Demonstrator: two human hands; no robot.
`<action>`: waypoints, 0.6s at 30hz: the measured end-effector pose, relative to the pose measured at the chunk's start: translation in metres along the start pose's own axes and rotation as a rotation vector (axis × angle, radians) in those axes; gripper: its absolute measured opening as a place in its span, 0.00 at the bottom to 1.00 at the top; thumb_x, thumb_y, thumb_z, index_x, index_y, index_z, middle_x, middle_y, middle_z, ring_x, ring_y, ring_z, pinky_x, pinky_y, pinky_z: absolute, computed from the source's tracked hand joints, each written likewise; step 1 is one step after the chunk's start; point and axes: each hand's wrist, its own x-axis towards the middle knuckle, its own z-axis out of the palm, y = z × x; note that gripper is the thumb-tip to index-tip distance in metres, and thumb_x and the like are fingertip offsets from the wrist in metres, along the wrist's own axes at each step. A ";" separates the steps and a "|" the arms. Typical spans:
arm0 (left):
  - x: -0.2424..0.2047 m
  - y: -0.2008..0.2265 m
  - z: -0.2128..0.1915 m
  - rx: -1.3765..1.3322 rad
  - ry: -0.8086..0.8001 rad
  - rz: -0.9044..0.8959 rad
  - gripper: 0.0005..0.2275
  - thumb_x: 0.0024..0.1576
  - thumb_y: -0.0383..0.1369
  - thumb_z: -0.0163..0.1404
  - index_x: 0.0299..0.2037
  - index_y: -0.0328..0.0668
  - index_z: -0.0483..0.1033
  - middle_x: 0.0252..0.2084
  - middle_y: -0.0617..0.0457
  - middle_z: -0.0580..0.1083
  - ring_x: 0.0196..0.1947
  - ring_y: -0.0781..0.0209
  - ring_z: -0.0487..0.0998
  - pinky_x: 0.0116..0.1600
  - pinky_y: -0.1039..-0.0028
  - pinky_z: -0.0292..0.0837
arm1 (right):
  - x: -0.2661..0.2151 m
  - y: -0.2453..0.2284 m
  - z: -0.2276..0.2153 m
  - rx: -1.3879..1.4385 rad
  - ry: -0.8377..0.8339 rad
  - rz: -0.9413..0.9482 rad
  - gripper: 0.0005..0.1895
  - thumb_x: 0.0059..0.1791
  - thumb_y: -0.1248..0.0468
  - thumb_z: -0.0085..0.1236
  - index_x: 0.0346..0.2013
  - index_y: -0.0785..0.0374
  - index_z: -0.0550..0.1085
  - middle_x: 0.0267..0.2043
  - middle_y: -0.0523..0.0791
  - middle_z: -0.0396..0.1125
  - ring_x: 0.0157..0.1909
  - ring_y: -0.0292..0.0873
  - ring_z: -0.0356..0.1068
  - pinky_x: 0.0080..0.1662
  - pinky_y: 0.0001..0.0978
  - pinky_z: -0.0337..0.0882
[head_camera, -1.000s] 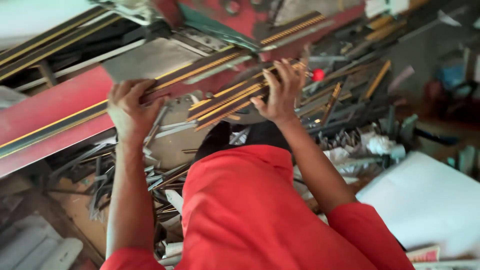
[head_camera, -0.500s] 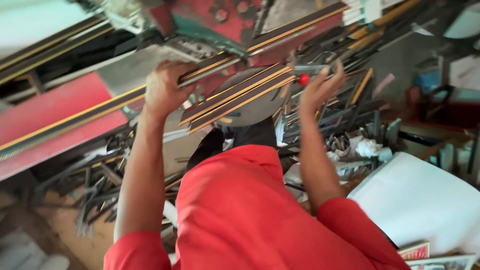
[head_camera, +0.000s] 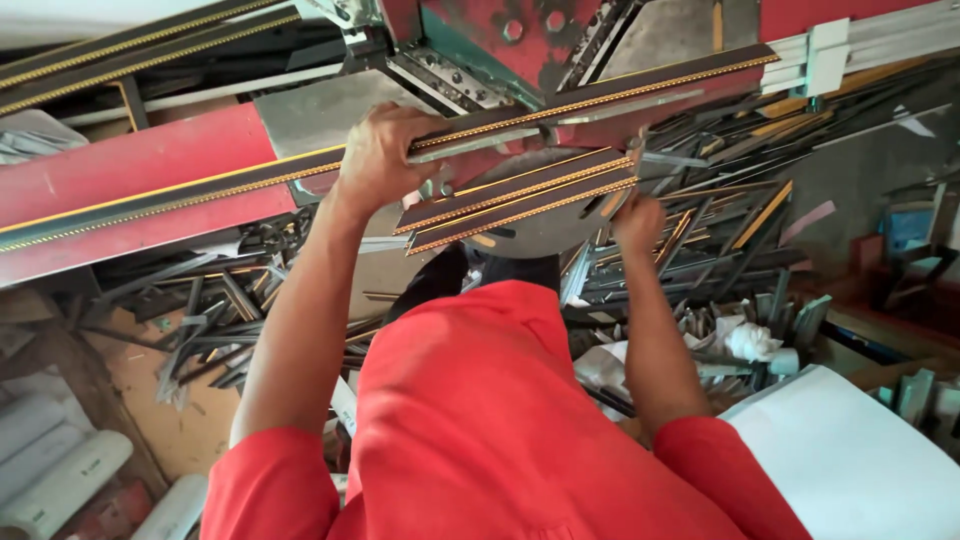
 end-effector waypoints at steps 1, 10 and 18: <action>0.000 0.001 -0.001 -0.009 -0.011 -0.015 0.19 0.43 0.30 0.66 0.48 0.44 0.83 0.38 0.48 0.79 0.40 0.43 0.77 0.48 0.58 0.74 | 0.001 -0.010 -0.006 0.087 -0.056 0.082 0.30 0.58 0.51 0.47 0.18 0.68 0.74 0.22 0.60 0.67 0.29 0.68 0.68 0.35 0.60 0.65; 0.001 -0.003 0.000 -0.040 0.033 0.006 0.19 0.45 0.29 0.63 0.50 0.45 0.83 0.41 0.49 0.80 0.43 0.43 0.78 0.50 0.58 0.75 | -0.005 0.008 0.006 0.012 0.052 -0.017 0.28 0.59 0.55 0.49 0.20 0.69 0.71 0.23 0.61 0.65 0.28 0.70 0.65 0.32 0.62 0.62; 0.004 0.005 -0.005 -0.017 -0.029 -0.066 0.19 0.44 0.29 0.64 0.48 0.47 0.84 0.36 0.49 0.79 0.40 0.43 0.78 0.45 0.58 0.74 | 0.044 -0.029 -0.027 0.088 -0.107 0.016 0.28 0.60 0.51 0.43 0.26 0.68 0.76 0.28 0.62 0.69 0.32 0.70 0.69 0.36 0.61 0.66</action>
